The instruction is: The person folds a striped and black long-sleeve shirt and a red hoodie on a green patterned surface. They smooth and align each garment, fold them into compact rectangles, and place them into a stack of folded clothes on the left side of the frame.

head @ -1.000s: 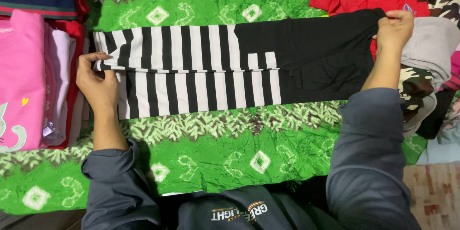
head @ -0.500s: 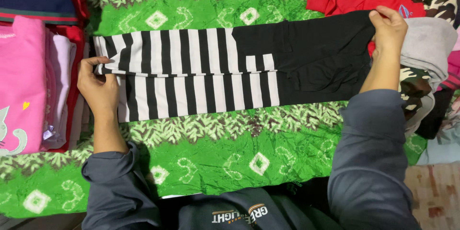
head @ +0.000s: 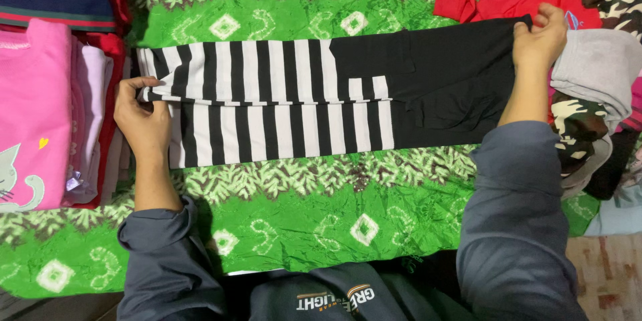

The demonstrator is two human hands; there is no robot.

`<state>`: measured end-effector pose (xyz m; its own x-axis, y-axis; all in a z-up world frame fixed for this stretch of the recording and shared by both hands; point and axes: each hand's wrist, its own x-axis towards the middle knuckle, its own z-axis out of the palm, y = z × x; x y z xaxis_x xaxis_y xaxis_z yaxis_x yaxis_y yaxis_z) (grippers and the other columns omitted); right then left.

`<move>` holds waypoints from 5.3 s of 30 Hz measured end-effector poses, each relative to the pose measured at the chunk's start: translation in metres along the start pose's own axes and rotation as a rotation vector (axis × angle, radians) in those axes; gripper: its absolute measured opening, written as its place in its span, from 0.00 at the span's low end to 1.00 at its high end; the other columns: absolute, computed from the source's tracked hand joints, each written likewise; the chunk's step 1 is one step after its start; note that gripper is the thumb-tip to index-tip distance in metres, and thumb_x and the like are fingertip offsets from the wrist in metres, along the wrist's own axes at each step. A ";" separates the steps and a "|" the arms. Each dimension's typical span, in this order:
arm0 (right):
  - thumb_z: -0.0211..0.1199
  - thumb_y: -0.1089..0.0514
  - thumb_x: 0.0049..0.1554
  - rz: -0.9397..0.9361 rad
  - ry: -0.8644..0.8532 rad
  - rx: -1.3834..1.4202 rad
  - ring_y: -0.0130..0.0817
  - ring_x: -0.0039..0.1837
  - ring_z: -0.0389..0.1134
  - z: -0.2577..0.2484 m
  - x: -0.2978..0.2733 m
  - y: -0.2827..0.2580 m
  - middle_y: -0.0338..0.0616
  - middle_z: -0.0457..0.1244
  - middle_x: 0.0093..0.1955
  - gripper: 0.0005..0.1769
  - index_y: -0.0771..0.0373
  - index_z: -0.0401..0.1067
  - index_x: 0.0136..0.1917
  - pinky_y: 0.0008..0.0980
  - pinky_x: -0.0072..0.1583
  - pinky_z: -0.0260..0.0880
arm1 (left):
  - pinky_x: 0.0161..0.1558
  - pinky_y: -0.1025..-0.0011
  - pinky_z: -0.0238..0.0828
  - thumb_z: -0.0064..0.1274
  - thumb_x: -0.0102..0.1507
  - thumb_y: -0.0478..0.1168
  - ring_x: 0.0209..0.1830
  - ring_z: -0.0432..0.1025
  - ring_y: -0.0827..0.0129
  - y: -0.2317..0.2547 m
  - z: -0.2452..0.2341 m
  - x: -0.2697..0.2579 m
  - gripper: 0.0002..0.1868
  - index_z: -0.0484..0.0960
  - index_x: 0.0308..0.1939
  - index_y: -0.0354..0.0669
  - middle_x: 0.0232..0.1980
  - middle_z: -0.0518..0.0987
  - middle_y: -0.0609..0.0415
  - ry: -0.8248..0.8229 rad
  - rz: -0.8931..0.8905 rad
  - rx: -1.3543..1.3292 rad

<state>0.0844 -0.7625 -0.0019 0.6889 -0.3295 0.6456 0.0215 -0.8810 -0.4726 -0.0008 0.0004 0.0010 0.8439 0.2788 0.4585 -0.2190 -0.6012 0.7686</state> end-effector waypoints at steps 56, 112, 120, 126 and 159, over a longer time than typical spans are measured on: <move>0.64 0.61 0.55 -0.341 -0.366 -0.059 0.48 0.58 0.62 -0.023 -0.168 -0.254 0.45 0.62 0.51 0.12 0.58 0.75 0.54 0.47 0.58 0.62 | 0.75 0.47 0.40 0.44 0.66 0.58 0.83 0.39 0.41 0.000 0.061 0.052 0.47 0.50 0.81 0.33 0.83 0.46 0.32 -0.348 -0.132 0.610; 0.56 0.73 0.61 0.425 -0.437 0.818 0.31 0.48 0.69 -0.097 -0.035 -0.070 0.41 0.69 0.49 0.14 0.63 0.69 0.58 0.31 0.52 0.67 | 0.77 0.36 0.40 0.51 0.65 0.44 0.78 0.59 0.54 0.201 0.222 -0.116 0.32 0.66 0.75 0.52 0.72 0.71 0.54 -0.646 0.705 0.014; 0.71 0.61 0.63 0.206 -0.409 0.089 0.30 0.40 0.65 -0.037 -0.039 -0.037 0.40 0.65 0.38 0.16 0.64 0.71 0.62 0.32 0.44 0.64 | 0.76 0.37 0.40 0.51 0.64 0.43 0.76 0.60 0.54 0.205 0.217 -0.114 0.35 0.64 0.77 0.55 0.72 0.71 0.53 -0.645 0.687 0.006; 0.71 0.62 0.62 -0.038 -0.288 -0.093 0.47 0.39 0.66 -0.061 -0.069 -0.068 0.47 0.62 0.38 0.20 0.62 0.70 0.65 0.42 0.45 0.66 | 0.76 0.38 0.41 0.52 0.64 0.43 0.77 0.60 0.54 0.201 0.222 -0.114 0.29 0.71 0.72 0.53 0.71 0.71 0.52 -0.641 0.695 -0.005; 0.68 0.70 0.52 -0.347 0.055 -0.235 0.51 0.54 0.65 -0.025 -0.024 -0.101 0.50 0.63 0.51 0.13 0.62 0.74 0.50 0.44 0.55 0.64 | 0.78 0.42 0.40 0.50 0.65 0.44 0.78 0.58 0.57 0.206 0.220 -0.112 0.27 0.73 0.69 0.49 0.72 0.71 0.54 -0.682 0.653 0.019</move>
<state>0.0480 -0.6744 0.0452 0.6301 -0.0118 0.7765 0.0748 -0.9943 -0.0759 -0.0320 -0.3193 0.0095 0.6628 -0.6120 0.4313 -0.7467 -0.4976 0.4414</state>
